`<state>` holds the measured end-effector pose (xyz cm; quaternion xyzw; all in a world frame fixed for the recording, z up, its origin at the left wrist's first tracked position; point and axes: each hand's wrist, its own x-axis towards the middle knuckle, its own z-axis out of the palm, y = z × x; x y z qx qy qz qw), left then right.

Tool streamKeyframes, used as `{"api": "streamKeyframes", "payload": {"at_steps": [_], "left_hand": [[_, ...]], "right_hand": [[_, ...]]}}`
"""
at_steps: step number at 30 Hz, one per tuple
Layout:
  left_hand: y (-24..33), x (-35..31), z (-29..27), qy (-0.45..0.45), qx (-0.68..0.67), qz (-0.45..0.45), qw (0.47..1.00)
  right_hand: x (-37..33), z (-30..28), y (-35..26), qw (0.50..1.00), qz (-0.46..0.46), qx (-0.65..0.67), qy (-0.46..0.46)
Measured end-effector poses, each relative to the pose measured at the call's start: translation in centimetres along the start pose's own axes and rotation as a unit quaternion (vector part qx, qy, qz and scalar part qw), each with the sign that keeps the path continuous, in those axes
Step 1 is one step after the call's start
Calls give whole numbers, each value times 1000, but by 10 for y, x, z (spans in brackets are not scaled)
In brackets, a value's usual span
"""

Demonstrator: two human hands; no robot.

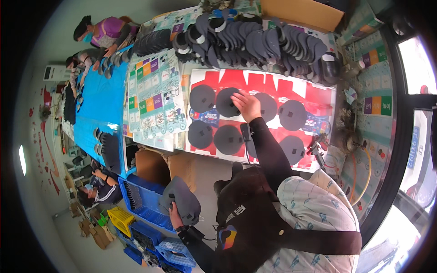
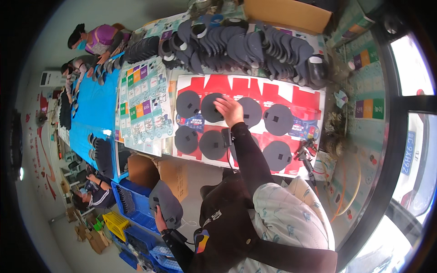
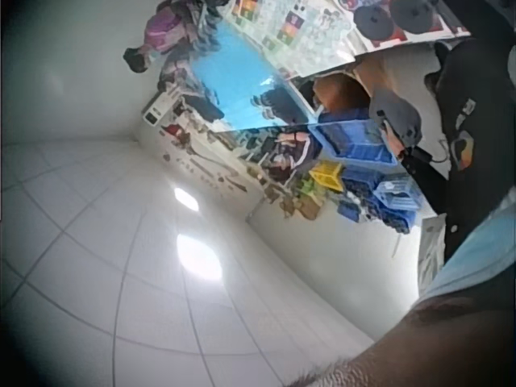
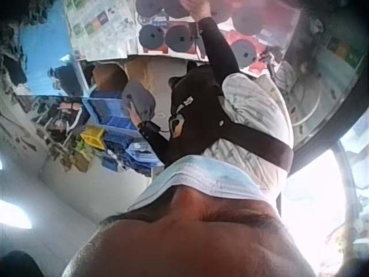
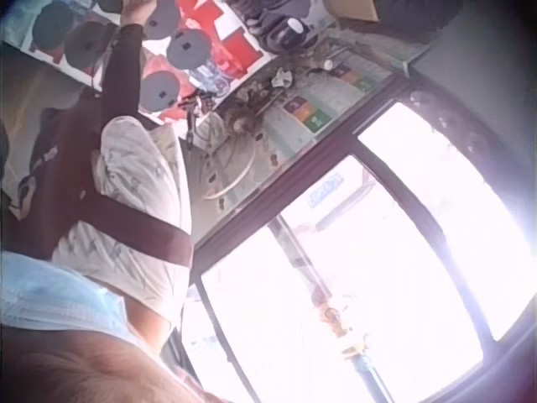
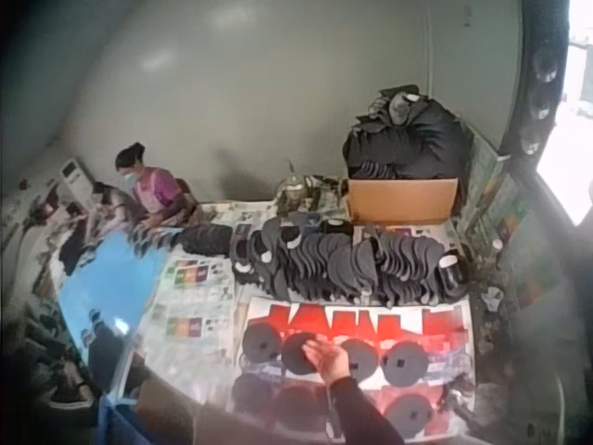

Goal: Applying adhesive or finish to circular shoe components and organizing them on a workbench.

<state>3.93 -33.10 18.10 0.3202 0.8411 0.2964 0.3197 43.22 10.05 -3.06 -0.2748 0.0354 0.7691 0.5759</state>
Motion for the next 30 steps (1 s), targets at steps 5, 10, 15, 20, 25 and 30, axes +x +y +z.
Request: {"api": "streamKeyframes", "payload": {"at_steps": [5, 10, 15, 20, 25, 30], "left_hand": [[-25, -8, -24, -25, 219, 59, 974], [-43, -43, -43, 71, -112, -95, 987], [-60, -5, -87, 145, -388, -121, 902], [-224, -24, -196, 366, -406, -163, 821], [-385, 24, -251, 413, 41, -276, 867], [-431, 119, -278, 185, -89, -86, 975]], "right_hand": [[59, -11, 45, 996, -18, -34, 77], [77, 76, 123, 981, 106, 54, -152], [147, -22, 116, 969, 86, -137, -186], [52, 81, 168, 968, 161, -184, -56], [-53, 142, 165, 918, 54, -393, -28], [-120, 136, 137, 631, -146, -754, -112]]}}
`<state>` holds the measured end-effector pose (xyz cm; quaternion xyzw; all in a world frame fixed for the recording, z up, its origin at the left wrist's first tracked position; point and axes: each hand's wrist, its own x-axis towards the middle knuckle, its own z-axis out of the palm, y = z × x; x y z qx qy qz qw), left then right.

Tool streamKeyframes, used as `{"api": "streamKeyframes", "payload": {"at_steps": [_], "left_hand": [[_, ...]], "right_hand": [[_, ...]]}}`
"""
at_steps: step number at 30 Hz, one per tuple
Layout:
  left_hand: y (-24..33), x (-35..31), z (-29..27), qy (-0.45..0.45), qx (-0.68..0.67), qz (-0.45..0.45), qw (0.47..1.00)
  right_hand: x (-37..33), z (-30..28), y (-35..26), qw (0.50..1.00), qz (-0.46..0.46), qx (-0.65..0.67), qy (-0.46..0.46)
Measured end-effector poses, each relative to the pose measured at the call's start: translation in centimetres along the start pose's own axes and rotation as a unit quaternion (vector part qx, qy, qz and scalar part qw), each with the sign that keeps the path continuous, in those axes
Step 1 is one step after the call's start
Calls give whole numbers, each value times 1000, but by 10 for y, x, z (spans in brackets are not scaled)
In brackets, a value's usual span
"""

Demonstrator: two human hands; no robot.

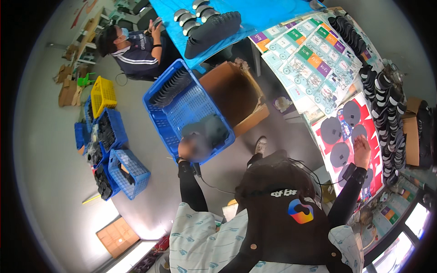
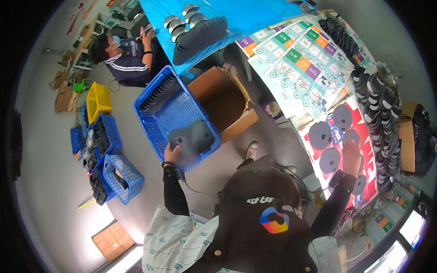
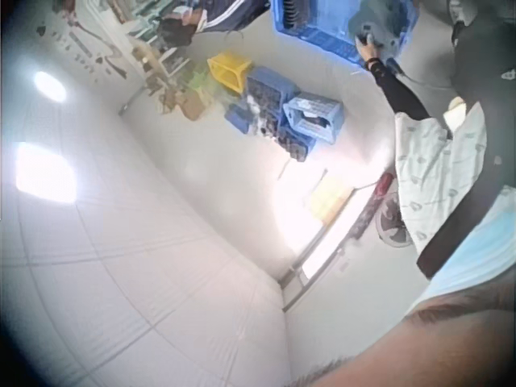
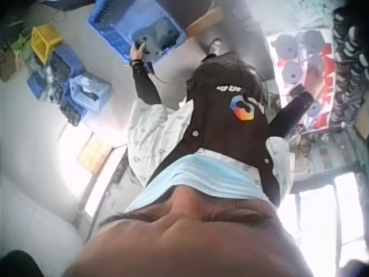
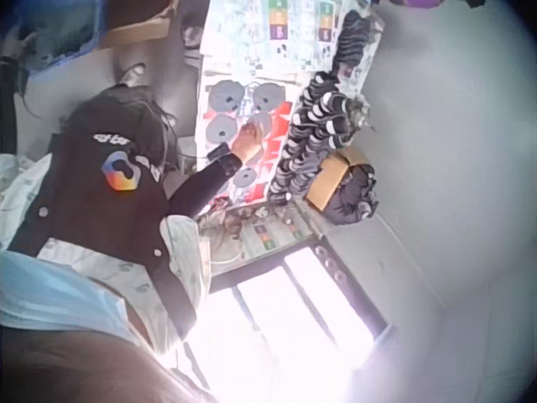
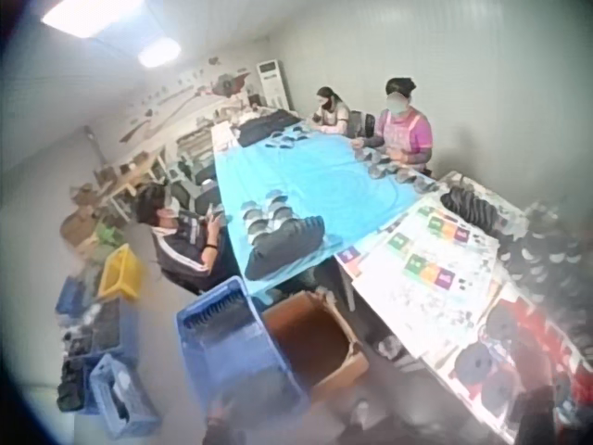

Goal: Applying adhesive or finish to circular shoe components and organizing them on a workbench.

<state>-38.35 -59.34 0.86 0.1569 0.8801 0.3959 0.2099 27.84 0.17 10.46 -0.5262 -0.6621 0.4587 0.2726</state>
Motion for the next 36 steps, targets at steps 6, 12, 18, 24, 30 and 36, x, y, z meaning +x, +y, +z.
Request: {"api": "streamKeyframes", "payload": {"at_steps": [6, 12, 18, 24, 30, 36], "left_hand": [[-44, 121, 66, -318, 185, 77, 927], [-27, 126, 95, -150, 495, -87, 851], [118, 53, 135, 125, 359, 85, 921], [240, -6, 330, -487, -155, 139, 848], [350, -11, 512, -484, -128, -30, 865], [388, 1, 604, -362, -342, -410, 764]], "right_hand": [[-77, -41, -27, 999, 33, 1, 37], [-182, -51, -52, 931, 121, 337, 68], [-319, -110, 3, 884, 252, 279, 278], [-398, -102, 35, 855, 431, 57, 282], [-423, -86, 21, 870, 434, 45, 229], [-495, -116, 83, 839, 424, 148, 306]]}}
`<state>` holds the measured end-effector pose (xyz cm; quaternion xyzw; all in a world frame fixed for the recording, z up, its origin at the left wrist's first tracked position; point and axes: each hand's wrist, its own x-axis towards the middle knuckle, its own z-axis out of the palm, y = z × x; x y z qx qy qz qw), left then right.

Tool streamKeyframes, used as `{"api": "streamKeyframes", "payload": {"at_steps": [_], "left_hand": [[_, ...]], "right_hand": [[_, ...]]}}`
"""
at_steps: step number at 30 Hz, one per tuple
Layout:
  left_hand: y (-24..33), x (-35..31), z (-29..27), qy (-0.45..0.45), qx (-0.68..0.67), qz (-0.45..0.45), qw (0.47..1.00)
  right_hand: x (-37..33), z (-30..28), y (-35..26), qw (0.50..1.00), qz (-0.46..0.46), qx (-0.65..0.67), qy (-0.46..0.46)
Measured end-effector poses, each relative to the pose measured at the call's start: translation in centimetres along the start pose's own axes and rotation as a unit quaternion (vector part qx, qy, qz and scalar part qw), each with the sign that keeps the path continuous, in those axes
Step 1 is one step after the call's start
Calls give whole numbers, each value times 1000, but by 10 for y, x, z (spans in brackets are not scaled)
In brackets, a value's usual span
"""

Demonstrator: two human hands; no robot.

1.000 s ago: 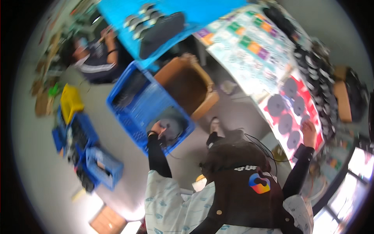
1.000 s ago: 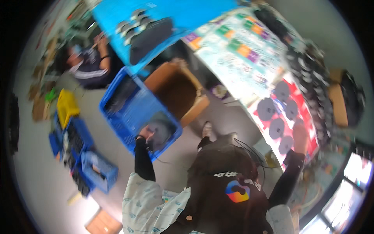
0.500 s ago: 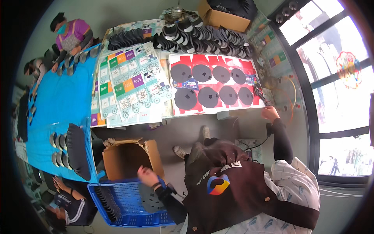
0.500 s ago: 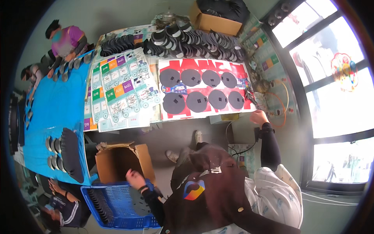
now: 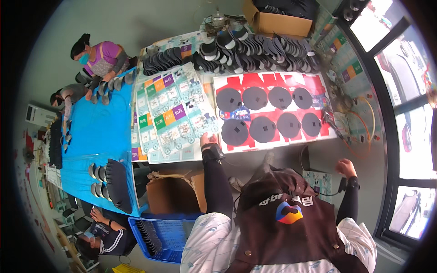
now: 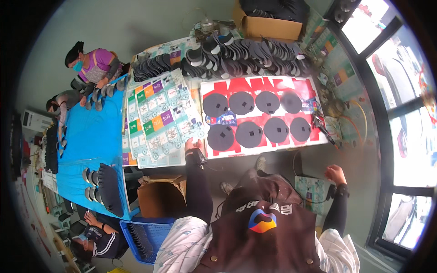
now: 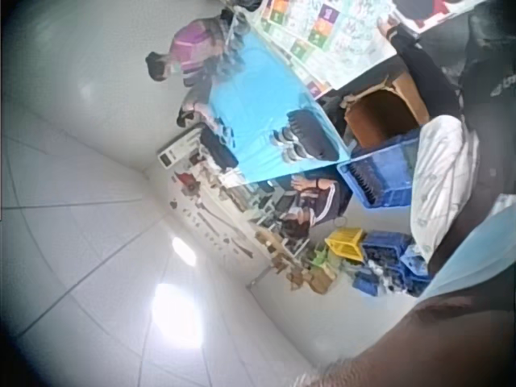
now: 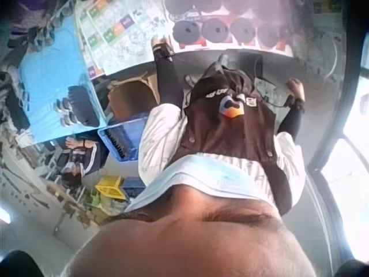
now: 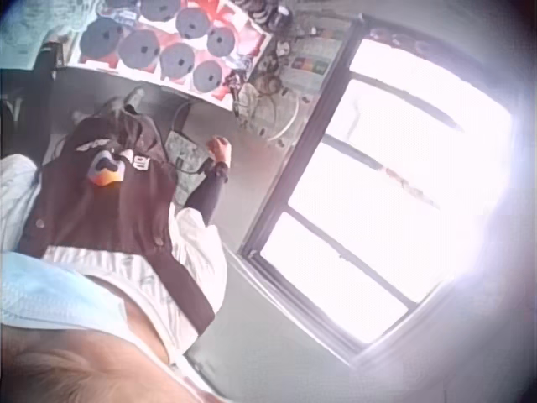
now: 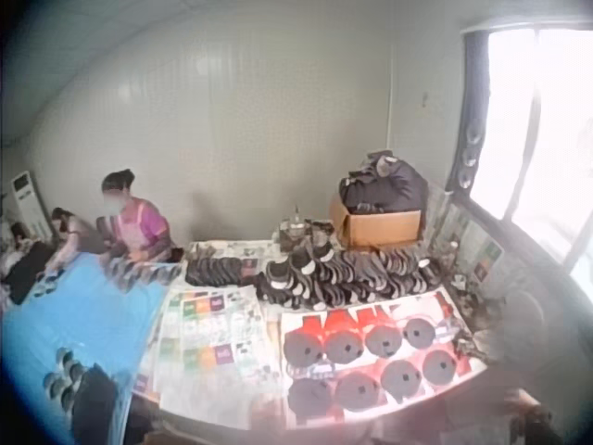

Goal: Applying adhesive or finish to circular shoe components and organizing them on a workbench.

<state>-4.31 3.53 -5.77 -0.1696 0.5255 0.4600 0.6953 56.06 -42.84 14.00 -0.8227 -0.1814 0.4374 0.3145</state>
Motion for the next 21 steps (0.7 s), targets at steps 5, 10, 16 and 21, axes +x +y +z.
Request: {"api": "streamKeyframes", "payload": {"at_steps": [5, 10, 16, 21], "left_hand": [[18, 18, -4, -22, 88, 76, 993], [57, 6, -44, 168, 183, 238, 939], [93, -27, -135, 289, 494, 195, 796], [74, -15, -106, 198, 651, 495, 540]], "right_hand": [[68, -15, -18, 998, 55, 42, 8], [134, -42, -24, 1000, 2, 15, -12], [157, -7, -69, 998, -30, -40, -34], [143, 46, -106, 992, -13, -94, -81]]}}
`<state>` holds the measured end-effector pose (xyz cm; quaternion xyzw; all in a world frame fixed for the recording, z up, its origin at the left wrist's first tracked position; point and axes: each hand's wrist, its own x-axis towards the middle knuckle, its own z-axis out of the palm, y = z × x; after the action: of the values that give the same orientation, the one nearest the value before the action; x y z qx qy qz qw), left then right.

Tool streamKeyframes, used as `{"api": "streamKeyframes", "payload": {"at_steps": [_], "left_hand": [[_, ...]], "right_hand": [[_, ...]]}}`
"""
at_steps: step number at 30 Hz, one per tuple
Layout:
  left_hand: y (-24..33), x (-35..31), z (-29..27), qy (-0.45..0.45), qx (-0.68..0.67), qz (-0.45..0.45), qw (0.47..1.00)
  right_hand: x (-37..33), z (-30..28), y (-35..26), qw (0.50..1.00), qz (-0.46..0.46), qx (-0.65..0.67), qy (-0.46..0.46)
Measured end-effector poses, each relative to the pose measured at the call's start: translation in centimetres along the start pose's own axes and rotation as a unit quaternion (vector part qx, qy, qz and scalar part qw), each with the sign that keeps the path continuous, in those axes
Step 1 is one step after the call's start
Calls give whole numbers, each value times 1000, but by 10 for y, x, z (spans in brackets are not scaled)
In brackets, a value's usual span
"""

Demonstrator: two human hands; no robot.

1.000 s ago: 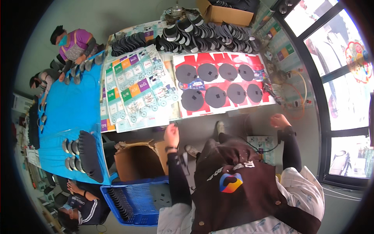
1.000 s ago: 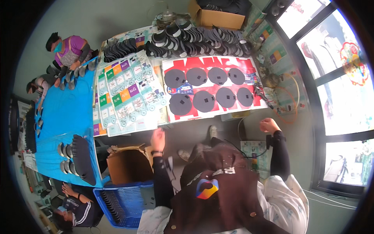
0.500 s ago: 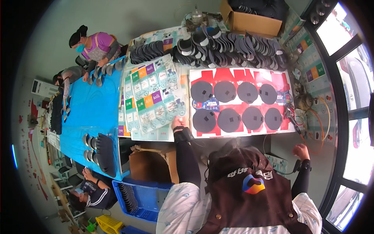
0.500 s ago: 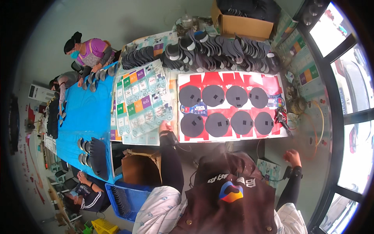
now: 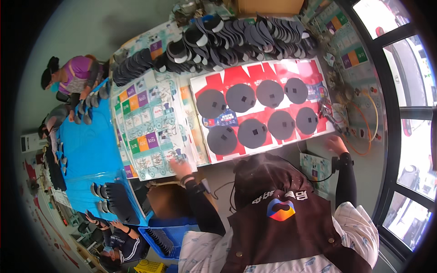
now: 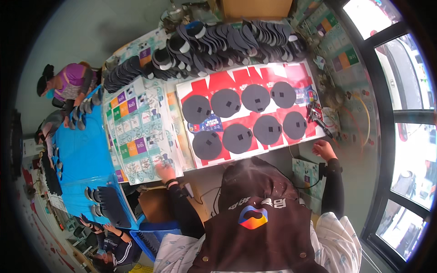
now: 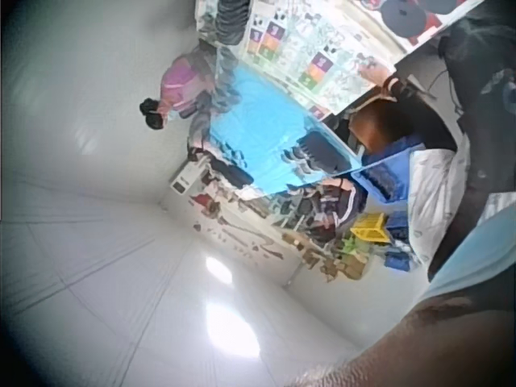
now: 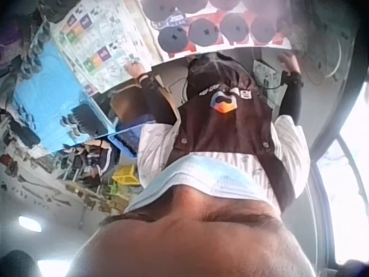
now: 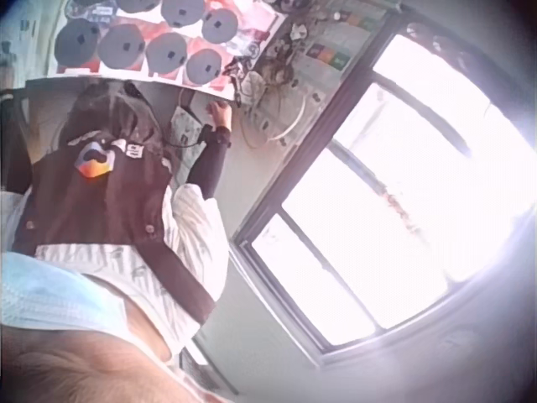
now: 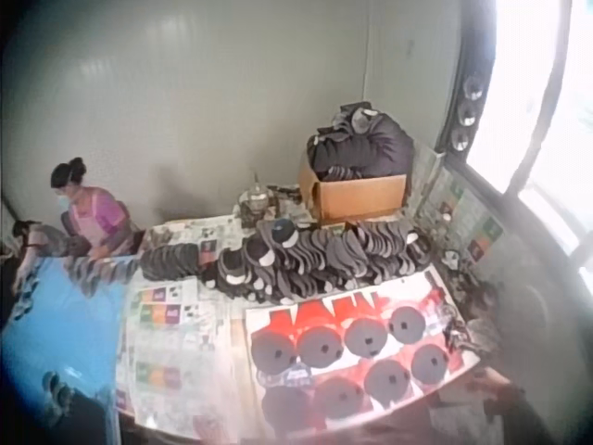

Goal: Applying adhesive or finish to circular shoe components and organizing them on a workbench.

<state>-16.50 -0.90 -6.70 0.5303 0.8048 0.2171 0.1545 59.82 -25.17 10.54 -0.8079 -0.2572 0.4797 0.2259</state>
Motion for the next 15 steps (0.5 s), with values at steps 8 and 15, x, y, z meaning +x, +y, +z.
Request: {"api": "streamKeyframes", "payload": {"at_steps": [8, 15], "left_hand": [[163, -71, 99, -472, -542, -282, 636], [339, -145, 102, -691, -514, -251, 442]], "right_hand": [[7, -1, -8, 998, -24, -57, 31], [72, -30, 37, 960, -137, -145, 195]]}}
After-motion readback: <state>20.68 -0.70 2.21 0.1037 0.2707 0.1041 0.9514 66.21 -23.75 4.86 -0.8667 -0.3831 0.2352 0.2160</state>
